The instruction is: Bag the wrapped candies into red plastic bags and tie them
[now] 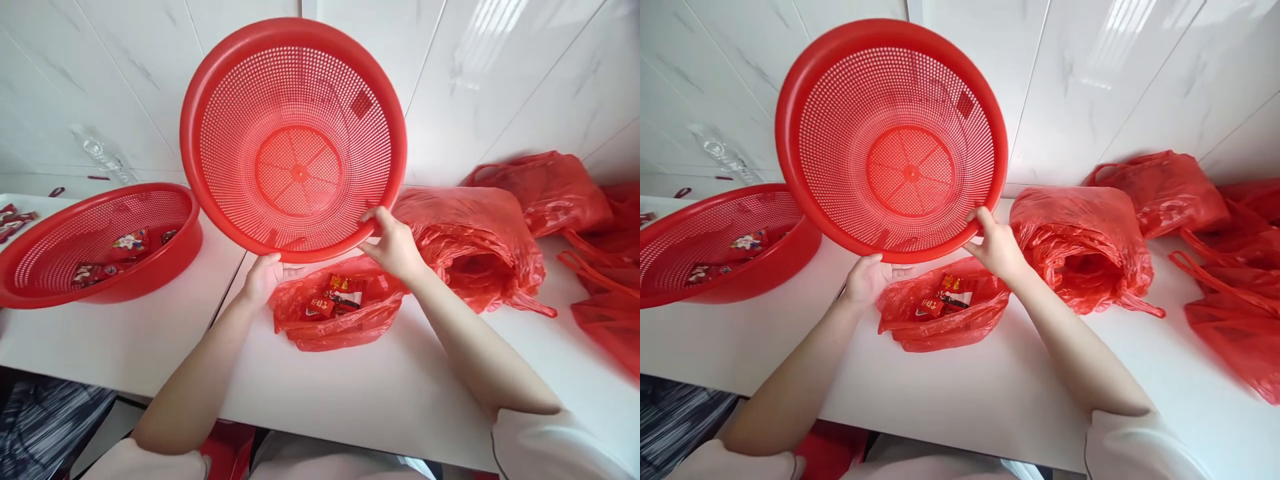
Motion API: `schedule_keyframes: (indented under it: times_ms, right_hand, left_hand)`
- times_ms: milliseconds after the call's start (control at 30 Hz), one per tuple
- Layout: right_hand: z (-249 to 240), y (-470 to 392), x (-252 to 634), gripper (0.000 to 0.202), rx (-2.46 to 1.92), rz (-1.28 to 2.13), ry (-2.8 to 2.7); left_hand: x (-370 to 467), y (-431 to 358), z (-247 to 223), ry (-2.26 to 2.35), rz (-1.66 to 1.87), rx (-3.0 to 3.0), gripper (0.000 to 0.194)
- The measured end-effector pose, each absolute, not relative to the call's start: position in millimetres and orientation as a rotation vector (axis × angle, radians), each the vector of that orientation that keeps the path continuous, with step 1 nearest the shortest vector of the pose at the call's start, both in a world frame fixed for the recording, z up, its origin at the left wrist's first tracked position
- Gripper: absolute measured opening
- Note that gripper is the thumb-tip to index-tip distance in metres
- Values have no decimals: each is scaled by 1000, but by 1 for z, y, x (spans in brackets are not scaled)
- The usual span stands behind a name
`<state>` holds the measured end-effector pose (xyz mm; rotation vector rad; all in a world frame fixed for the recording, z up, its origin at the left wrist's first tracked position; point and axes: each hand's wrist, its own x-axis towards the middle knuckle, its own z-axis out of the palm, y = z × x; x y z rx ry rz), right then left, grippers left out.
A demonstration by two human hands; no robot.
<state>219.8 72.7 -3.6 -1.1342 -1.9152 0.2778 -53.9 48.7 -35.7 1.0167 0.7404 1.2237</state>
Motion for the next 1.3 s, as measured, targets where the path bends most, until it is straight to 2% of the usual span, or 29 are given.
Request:
schedule_keyframes:
  times_ms: [100,267,333,400,500,600,700,867,1167,1300]
  right_hand:
    - [2,74,225,31,-1173,221,-1682]
    - [20,75,245,35,-1147,181,-1476]
    - [25,77,254,35,-1149,146,-1423]
    - [29,79,263,35,-1149,117,-1379]
    - [34,81,277,36,-1126,84,-1329]
    - [37,81,288,38,-1123,46,-1286]
    - [41,79,296,38,-1149,14,-1257]
    - [46,74,300,37,-1130,32,-1249]
    - [55,65,293,37,-1156,104,-1315]
    - [54,59,282,39,-1040,262,-1401]
  left_hand:
    - [-69,50,-29,913,1211,1350,50]
    - [-114,48,-8,1855,1640,1894,38]
    - [-140,46,-5,2159,1751,1922,40]
    - [-166,46,-7,2372,1718,1807,45]
    - [-195,48,-14,2554,1588,1671,26]
    - [-204,51,-20,2667,1519,1840,20]
    - [-196,52,-21,2602,1521,2039,23]
    - [-160,55,-18,2166,1630,2068,30]
    - [-105,67,-26,1625,1440,2316,25]
    - [-96,77,-33,1455,1365,2245,21]
